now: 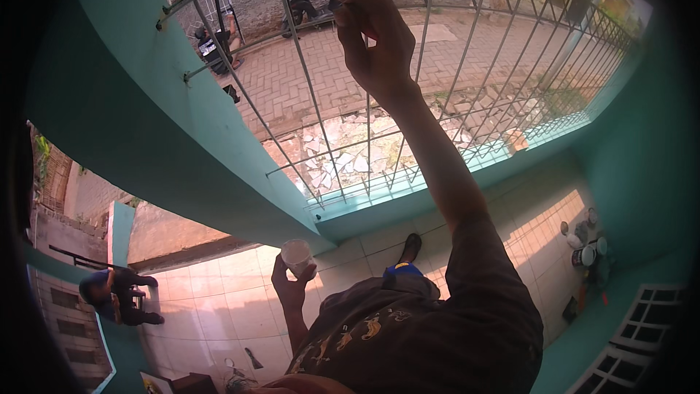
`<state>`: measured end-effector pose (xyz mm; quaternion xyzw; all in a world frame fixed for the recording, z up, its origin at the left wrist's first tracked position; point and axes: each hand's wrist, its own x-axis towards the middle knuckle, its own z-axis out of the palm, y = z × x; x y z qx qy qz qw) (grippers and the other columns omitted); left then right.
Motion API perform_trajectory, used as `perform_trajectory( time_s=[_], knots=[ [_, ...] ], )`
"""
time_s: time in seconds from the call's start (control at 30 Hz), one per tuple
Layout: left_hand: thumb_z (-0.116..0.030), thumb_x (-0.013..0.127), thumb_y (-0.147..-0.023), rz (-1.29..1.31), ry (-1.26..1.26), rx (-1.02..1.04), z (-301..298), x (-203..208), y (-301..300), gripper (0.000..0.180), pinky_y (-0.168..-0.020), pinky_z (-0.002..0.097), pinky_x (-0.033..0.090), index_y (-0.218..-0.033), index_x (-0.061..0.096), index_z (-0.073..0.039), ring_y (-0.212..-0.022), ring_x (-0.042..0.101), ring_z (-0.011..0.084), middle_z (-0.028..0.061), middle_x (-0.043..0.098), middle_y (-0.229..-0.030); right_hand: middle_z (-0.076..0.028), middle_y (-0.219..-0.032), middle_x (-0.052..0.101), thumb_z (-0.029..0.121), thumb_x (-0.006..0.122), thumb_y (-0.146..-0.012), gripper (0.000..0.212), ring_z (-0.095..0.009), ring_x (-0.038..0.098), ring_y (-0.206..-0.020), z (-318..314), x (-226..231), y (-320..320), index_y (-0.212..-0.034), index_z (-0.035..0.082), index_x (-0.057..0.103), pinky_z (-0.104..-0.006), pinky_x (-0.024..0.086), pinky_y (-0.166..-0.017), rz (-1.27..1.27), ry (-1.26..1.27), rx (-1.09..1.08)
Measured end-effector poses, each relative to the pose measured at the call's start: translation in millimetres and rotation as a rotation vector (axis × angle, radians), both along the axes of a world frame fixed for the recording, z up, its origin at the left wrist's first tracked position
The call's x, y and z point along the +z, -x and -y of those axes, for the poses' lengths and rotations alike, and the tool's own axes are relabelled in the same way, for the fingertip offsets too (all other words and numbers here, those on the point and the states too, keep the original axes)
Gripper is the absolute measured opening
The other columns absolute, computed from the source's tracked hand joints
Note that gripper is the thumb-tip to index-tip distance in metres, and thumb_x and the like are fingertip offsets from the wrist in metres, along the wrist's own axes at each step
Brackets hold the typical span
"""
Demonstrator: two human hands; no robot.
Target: The person paints a metal railing using a paintbrush and a small container of white paint. They repeatedly dip the brush into the container and apply paint to the vertical bars of the railing on a balcony.
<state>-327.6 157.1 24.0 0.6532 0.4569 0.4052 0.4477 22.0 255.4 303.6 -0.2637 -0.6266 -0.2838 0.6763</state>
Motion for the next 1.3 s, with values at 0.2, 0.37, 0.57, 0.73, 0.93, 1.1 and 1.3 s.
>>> perform_trajectory(
  time_s=[0.2,0.37,0.57,0.73,0.93,1.1,1.3],
  knots=[
    [-0.018,0.091,-0.069,0.021,-0.018,0.019,2,1,-1,0.058,-0.091,0.0376,0.049,-0.116,0.062,-0.001,-0.1,0.064,0.0211,0.0097,0.069,-0.104,-0.015,-0.124,0.063,-0.004,0.057,-0.094,0.022,-0.016,0.068,-0.104,16,-7,5,-0.116,-0.002,0.056,-0.0202,0.057,-0.07,0.057,-0.063,0.042],
    [-0.017,0.091,-0.068,0.016,-0.026,-0.004,-1,-4,3,0.059,-0.091,0.0377,0.049,-0.117,0.062,-0.002,-0.101,0.064,0.021,0.0093,0.069,-0.106,-0.011,-0.121,0.065,-0.007,0.054,-0.095,0.022,-0.012,0.068,-0.099,1,11,-8,-0.115,0.0,0.058,-0.0202,0.056,-0.071,0.078,0.005,0.074],
    [-0.018,0.092,-0.068,0.022,0.023,0.017,2,0,-1,0.059,-0.093,0.0381,0.049,-0.117,0.062,-0.002,-0.103,0.064,0.0216,0.0094,0.069,-0.107,-0.012,-0.117,0.068,-0.01,0.049,-0.096,0.022,-0.018,0.07,-0.1,9,1,-18,-0.114,0.0,0.058,-0.0254,0.057,-0.079,0.024,0.028,0.142],
    [-0.018,0.092,-0.067,0.022,0.001,-0.002,2,-5,0,0.061,-0.093,0.0379,0.05,-0.118,0.063,-0.002,-0.103,0.065,0.0219,0.0098,0.07,-0.107,-0.02,-0.114,0.067,-0.005,0.043,-0.099,0.018,-0.028,0.069,-0.102,5,21,-29,-0.111,-0.003,0.055,-0.038,0.056,-0.091,0.094,0.059,0.222],
    [-0.017,0.092,-0.067,0.036,0.001,0.019,3,1,0,0.061,-0.093,0.0376,0.05,-0.118,0.063,-0.001,-0.102,0.065,0.0218,0.0108,0.07,-0.107,-0.019,-0.109,0.069,-0.003,0.045,-0.099,0.018,-0.027,0.07,-0.099,14,23,-40,-0.111,-0.007,0.058,-0.0381,0.057,-0.089,0.099,0.009,0.231],
    [-0.017,0.093,-0.066,0.023,-0.021,0.027,3,-6,7,0.061,-0.092,0.0373,0.05,-0.117,0.063,-0.001,-0.101,0.065,0.0219,0.0103,0.07,-0.106,-0.029,-0.112,0.065,-0.001,0.038,-0.1,0.017,-0.037,0.068,-0.101,7,29,-36,-0.106,-0.009,0.052,-0.0491,0.055,-0.093,0.146,0.06,0.186],
    [-0.017,0.092,-0.067,0.03,-0.001,0.034,4,-3,8,0.06,-0.092,0.0375,0.049,-0.117,0.062,-0.001,-0.101,0.064,0.0212,0.0098,0.069,-0.106,-0.021,-0.11,0.069,0.001,0.044,-0.102,0.017,-0.028,0.07,-0.099,17,23,-41,-0.109,-0.007,0.057,-0.0384,0.058,-0.089,0.101,0.01,0.256]
  ],
)
